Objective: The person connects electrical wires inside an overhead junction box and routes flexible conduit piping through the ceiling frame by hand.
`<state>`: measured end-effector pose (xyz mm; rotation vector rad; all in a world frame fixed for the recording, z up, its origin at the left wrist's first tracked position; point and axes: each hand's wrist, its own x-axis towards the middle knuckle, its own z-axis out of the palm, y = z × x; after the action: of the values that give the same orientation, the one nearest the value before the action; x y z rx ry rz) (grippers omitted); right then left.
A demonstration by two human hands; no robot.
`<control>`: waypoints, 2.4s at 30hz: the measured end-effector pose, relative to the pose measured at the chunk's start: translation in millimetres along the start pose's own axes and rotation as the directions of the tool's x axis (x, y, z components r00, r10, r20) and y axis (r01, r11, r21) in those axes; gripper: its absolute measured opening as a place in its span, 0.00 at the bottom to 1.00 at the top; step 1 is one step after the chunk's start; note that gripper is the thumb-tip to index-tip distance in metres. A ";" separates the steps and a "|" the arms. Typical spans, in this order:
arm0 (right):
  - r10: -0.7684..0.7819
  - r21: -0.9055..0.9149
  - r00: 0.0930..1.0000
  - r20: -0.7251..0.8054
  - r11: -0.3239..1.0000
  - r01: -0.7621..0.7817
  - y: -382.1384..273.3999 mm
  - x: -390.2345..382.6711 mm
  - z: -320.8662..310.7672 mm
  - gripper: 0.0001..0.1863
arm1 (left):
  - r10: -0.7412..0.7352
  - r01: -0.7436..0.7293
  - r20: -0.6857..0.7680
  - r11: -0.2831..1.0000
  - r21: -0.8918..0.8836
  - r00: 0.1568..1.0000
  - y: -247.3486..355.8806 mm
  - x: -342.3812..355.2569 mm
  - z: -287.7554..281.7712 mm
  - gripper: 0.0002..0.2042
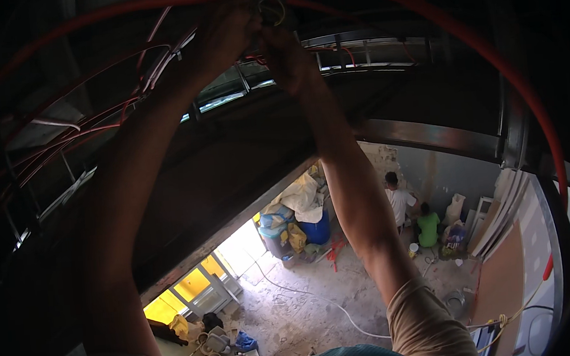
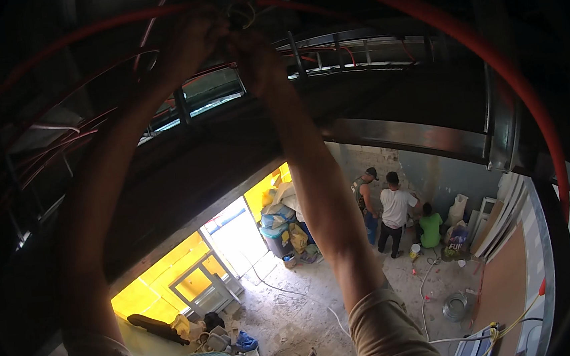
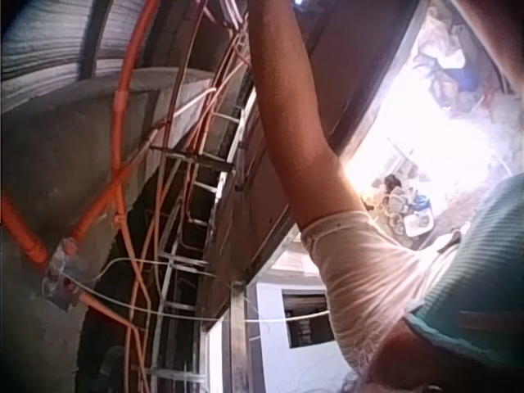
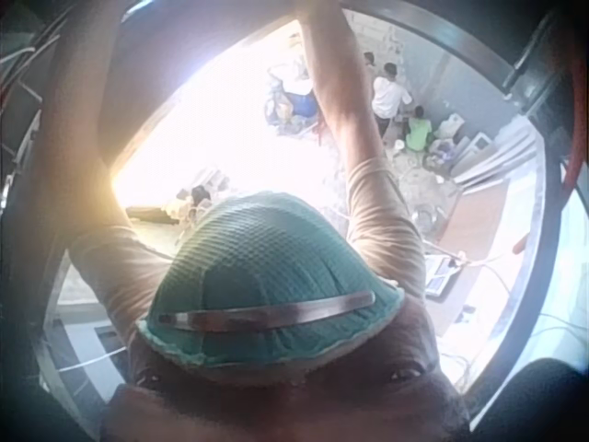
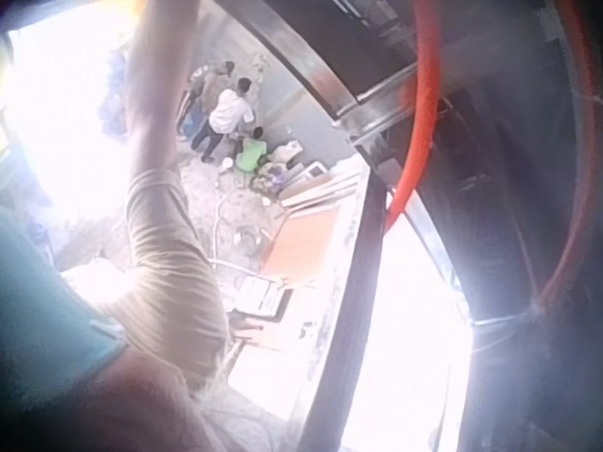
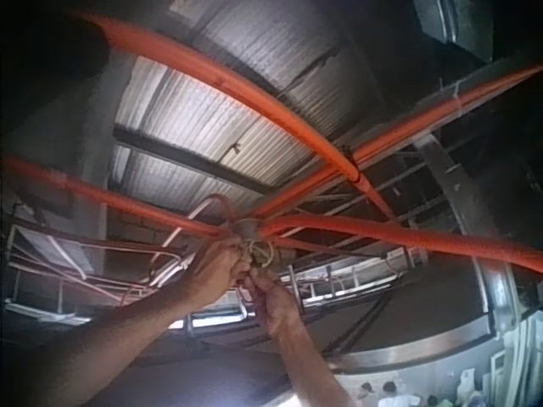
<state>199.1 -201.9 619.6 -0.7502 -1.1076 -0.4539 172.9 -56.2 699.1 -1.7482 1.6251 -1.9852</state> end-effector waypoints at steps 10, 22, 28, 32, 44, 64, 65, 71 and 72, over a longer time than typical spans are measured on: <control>-0.010 0.297 0.982 -0.191 0.952 0.068 10.8 -0.2 -16.5 0.11 | -0.033 0.032 0.058 0.999 0.027 0.998 11.2 -1.1 1.8 0.06; 0.009 0.101 0.994 -0.105 0.995 0.002 7.9 -2.3 -17.1 0.08 | -0.241 0.281 0.153 0.890 -0.358 0.958 8.7 -4.4 6.5 0.08; -0.608 -0.739 0.786 -0.115 0.581 0.341 -6.2 -32.3 5.0 0.11 | -0.307 0.335 0.136 0.890 -0.309 0.942 11.5 -4.8 3.6 0.08; -0.634 -0.964 0.757 0.158 0.067 0.258 -32.1 -30.8 22.6 0.10 | -0.183 0.201 0.099 0.956 -0.213 0.978 -5.6 -6.4 7.9 0.08; -0.610 -0.825 0.557 0.564 -0.445 0.349 -28.5 -23.1 33.0 0.10 | -0.033 0.059 0.127 0.977 -0.206 0.991 -6.6 1.7 2.5 0.05; -0.722 -0.968 0.692 0.000 0.174 0.182 -0.6 -23.3 25.4 0.09 | -0.114 0.094 -0.066 0.962 -0.255 0.991 16.9 -1.4 21.4 0.04; -0.733 -0.963 0.680 0.011 0.175 0.204 -0.3 -23.1 23.7 0.09 | -0.117 0.099 -0.059 0.965 -0.242 0.991 18.2 -0.2 21.1 0.03; -0.750 -0.957 0.661 0.026 0.173 0.233 -2.7 -22.6 18.6 0.10 | -0.229 0.266 0.142 0.893 -0.363 0.963 15.3 2.7 28.6 0.06; -0.746 -0.955 0.666 0.004 0.195 0.224 -2.1 -22.4 19.3 0.09 | -0.236 0.258 0.104 0.866 -0.427 0.966 14.6 1.4 30.3 0.07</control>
<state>176.7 -189.9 604.4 -1.1175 -0.4790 -1.9076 186.5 -83.3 684.5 -2.2412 2.0494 -1.7373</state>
